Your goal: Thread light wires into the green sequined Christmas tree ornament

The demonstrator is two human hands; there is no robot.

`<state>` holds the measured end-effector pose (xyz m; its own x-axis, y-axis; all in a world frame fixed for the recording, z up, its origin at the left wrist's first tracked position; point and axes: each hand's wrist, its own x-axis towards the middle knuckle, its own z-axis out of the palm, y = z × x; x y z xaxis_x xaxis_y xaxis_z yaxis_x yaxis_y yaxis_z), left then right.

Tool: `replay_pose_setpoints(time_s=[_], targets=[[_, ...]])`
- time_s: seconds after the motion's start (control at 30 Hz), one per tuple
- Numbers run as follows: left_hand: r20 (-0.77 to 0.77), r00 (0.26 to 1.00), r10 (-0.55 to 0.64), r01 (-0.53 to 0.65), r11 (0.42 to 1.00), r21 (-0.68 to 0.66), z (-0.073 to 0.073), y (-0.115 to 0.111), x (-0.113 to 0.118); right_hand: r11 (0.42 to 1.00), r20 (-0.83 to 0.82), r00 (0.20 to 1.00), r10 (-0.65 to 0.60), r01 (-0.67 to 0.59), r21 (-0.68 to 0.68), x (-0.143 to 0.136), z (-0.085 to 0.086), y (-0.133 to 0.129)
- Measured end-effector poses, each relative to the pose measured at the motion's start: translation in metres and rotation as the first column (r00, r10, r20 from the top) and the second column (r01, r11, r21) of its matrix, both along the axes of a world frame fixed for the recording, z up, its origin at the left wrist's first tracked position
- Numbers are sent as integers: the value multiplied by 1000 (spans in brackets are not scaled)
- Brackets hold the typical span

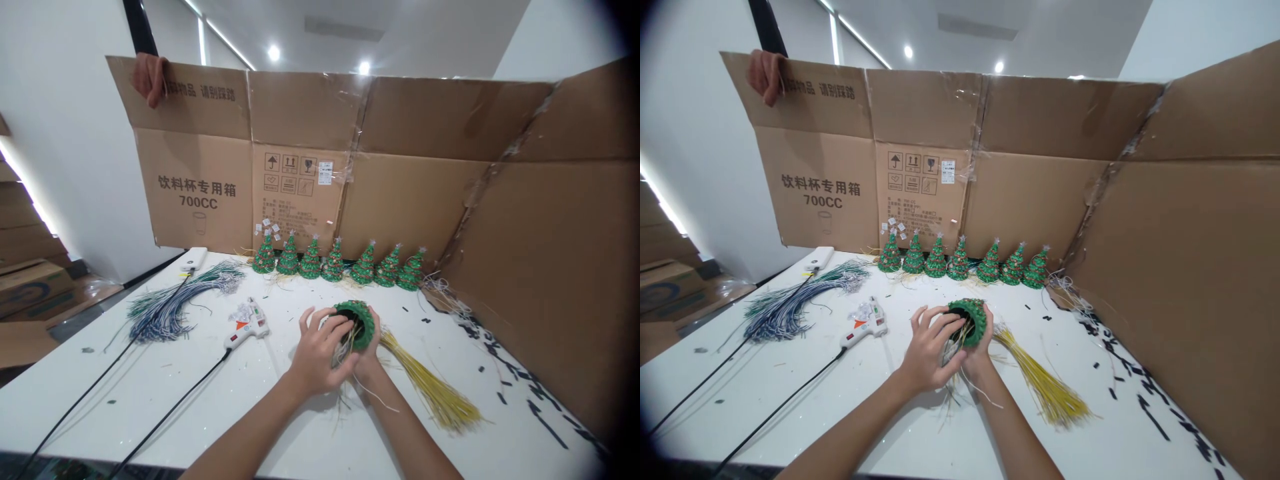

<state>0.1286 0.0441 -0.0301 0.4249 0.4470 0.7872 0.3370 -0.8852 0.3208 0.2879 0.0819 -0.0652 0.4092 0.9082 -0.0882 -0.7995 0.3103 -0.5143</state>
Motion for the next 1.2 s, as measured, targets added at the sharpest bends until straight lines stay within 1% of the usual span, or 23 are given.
replay_pose_setpoints(time_s=[0.1,0.23,0.47,0.6,0.73,0.87,0.97,1.03,1.2], targets=[[7,999,33,-33,999,-10,-1,-3,4,1000,4,1000,-11,11,20,0,-1,0],[34,999,20,-18,998,-67,-3,-5,7,999,22,1000,-7,6,44,-5,1,-2],[-61,998,-9,1,991,-133,-1,-6,4,995,58,995,80,-83,57,-19,14,-14],[-111,994,-16,1,990,-138,-1,-5,4,993,66,993,99,-102,56,-20,21,-17],[-130,991,-37,15,986,-166,-3,-5,4,990,70,990,125,-129,50,-20,25,-19],[-141,989,-54,29,985,-173,-6,-5,4,983,71,981,178,-181,35,-21,26,-22],[-126,991,-36,17,989,-148,-9,-2,4,976,72,974,213,-215,28,-22,25,-23],[-106,994,-29,14,990,-141,-10,0,4,975,74,973,220,-222,23,-23,23,-23],[-82,995,-55,40,984,-171,-12,3,3,978,79,975,206,-208,13,-26,23,-23]])
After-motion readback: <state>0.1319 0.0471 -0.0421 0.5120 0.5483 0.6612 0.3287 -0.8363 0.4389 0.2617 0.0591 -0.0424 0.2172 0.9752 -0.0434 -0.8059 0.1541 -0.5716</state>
